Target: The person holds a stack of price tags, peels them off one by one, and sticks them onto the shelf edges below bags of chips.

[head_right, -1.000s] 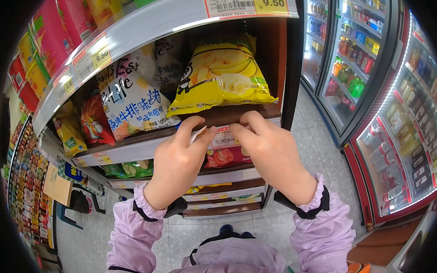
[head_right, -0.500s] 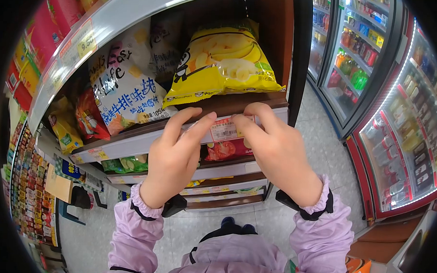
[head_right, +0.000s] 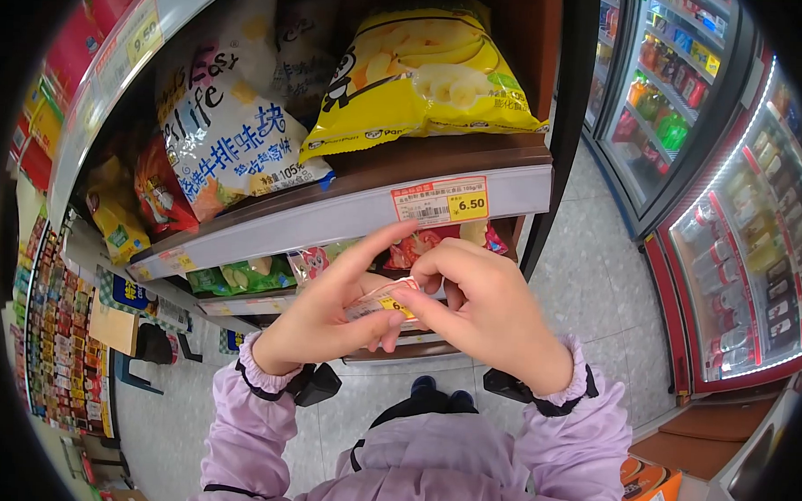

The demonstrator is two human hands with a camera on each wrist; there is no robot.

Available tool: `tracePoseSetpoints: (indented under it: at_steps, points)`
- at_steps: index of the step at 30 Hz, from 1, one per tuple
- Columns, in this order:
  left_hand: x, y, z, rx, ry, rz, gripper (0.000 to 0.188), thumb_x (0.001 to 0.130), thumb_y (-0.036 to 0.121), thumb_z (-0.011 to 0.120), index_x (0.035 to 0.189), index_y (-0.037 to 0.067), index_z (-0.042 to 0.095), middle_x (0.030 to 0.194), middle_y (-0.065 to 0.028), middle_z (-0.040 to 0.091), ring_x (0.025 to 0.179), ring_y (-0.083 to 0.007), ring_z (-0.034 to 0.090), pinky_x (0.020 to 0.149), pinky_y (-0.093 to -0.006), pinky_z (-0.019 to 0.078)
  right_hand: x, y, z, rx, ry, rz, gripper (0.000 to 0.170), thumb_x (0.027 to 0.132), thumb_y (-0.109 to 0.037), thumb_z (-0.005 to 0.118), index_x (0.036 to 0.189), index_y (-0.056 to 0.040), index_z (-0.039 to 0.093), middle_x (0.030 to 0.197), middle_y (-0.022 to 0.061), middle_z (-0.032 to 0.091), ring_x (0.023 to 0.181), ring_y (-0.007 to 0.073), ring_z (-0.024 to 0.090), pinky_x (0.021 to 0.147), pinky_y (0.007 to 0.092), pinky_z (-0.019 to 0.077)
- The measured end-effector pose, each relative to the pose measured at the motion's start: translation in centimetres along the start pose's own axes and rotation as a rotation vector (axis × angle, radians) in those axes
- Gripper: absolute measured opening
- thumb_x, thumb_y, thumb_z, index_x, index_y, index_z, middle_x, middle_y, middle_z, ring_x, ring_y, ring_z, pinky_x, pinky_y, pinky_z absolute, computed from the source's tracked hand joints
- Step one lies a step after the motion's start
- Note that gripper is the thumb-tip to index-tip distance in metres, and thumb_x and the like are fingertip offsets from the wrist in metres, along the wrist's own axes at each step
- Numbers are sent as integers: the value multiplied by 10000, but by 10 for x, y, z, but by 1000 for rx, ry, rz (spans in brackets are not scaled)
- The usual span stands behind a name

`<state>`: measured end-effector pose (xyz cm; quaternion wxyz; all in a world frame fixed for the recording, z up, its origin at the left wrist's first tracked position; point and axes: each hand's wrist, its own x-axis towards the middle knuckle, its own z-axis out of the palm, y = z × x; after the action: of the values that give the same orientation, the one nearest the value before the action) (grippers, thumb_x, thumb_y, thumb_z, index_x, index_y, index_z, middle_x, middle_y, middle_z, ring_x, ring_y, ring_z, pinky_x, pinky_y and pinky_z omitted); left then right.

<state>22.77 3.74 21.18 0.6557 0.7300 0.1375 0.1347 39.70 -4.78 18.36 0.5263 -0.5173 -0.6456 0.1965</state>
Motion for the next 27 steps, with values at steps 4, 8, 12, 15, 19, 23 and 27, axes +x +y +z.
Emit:
tracePoseSetpoints:
  at_steps: [4,8,12,15,19,23,27]
  points:
    - [-6,-16,-3,-56,-32,-42,654,845,-74,434,1412,72,143,1117,-117,520,747,-115,582,596,-225,478,-6,11,10,125,-5,98,130,798,-112,655,800,-3,584,676,22,545,527,54,465,467,209,362]
    - [-11,-31,-9,-183,-87,-67,593,877,-30,401,1406,62,150,1117,-146,534,752,-152,610,592,-228,495,-11,16,13,243,0,201,139,820,-112,635,820,23,598,674,15,570,558,32,480,482,196,372]
    - [-15,-40,-8,-254,-107,-65,558,892,-7,396,1399,55,173,1114,-167,538,744,-169,619,576,-231,500,-16,17,14,253,-29,256,152,831,-113,621,861,35,610,695,25,592,577,34,505,495,195,392]
    - [-17,-42,-7,-282,-90,-63,536,896,-1,411,1388,46,202,1065,-176,561,711,-164,620,556,-230,502,-18,16,15,208,-37,242,157,838,-112,609,893,35,616,718,35,606,591,42,526,512,196,412]
    - [-19,-41,-7,-313,-75,-73,521,893,-4,429,1374,39,233,987,-162,591,681,-153,616,543,-228,502,-21,15,18,256,-36,260,165,840,-111,607,916,35,614,743,38,616,596,42,531,523,194,419]
    - [-24,-42,-5,-277,-79,-61,494,904,26,418,1371,65,260,938,-102,574,646,-113,585,526,-220,480,-26,11,20,345,12,271,152,838,-110,612,915,20,594,730,14,603,568,20,493,501,176,389]
    - [-28,-36,-4,-257,-96,-80,507,894,0,446,1366,42,267,958,-128,599,667,-107,586,551,-219,470,-30,5,16,276,-36,261,144,839,-118,618,892,11,584,679,-15,558,552,11,465,491,173,370]
